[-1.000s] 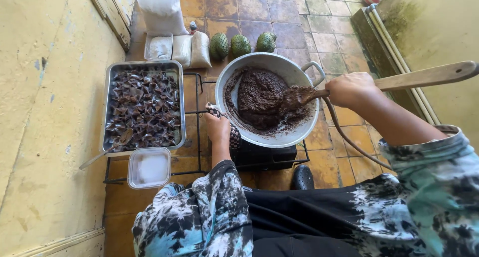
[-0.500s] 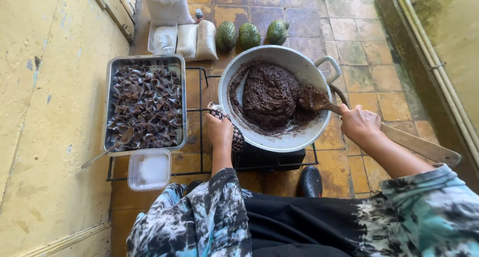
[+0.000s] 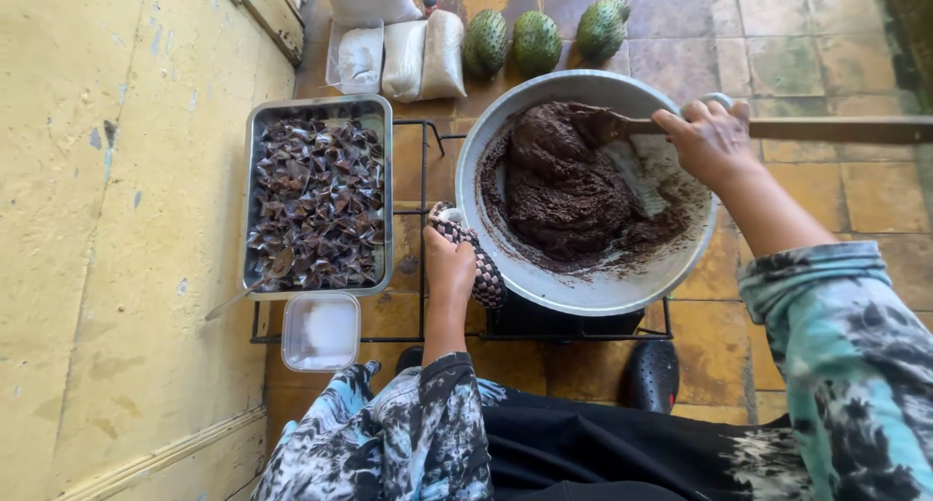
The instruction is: Stirring a thick dark paste in a large wok using a wooden paddle
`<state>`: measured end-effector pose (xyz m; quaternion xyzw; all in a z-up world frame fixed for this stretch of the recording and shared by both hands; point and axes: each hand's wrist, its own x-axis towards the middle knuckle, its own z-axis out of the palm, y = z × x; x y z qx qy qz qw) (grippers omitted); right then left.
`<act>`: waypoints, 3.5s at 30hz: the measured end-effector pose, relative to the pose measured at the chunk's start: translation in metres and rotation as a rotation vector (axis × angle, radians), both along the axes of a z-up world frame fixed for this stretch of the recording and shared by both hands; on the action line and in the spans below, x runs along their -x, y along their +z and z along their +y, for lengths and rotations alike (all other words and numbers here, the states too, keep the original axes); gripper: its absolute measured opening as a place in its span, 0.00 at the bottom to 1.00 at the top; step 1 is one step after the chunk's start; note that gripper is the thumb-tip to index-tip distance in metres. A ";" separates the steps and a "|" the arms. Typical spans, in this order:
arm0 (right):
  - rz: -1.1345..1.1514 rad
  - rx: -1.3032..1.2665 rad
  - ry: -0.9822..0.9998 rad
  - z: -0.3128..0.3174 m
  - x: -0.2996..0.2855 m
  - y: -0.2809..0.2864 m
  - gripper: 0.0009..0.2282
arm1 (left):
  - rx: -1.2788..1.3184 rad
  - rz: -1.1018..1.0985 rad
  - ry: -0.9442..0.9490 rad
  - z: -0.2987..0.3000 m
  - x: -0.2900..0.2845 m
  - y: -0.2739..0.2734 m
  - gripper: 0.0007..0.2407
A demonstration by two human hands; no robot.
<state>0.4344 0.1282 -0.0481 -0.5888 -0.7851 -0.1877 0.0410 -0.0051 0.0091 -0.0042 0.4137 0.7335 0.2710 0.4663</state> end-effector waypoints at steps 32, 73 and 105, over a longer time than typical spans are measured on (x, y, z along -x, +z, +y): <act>-0.234 0.050 -0.004 -0.197 0.069 0.139 0.27 | -0.070 0.017 0.050 -0.003 -0.003 -0.010 0.21; -0.279 0.395 -0.413 -0.169 0.034 0.137 0.11 | -0.107 0.034 0.087 0.003 -0.002 -0.026 0.20; 2.293 0.817 -0.605 -0.115 0.262 -0.002 0.19 | -0.099 -0.002 0.073 0.004 -0.012 -0.034 0.21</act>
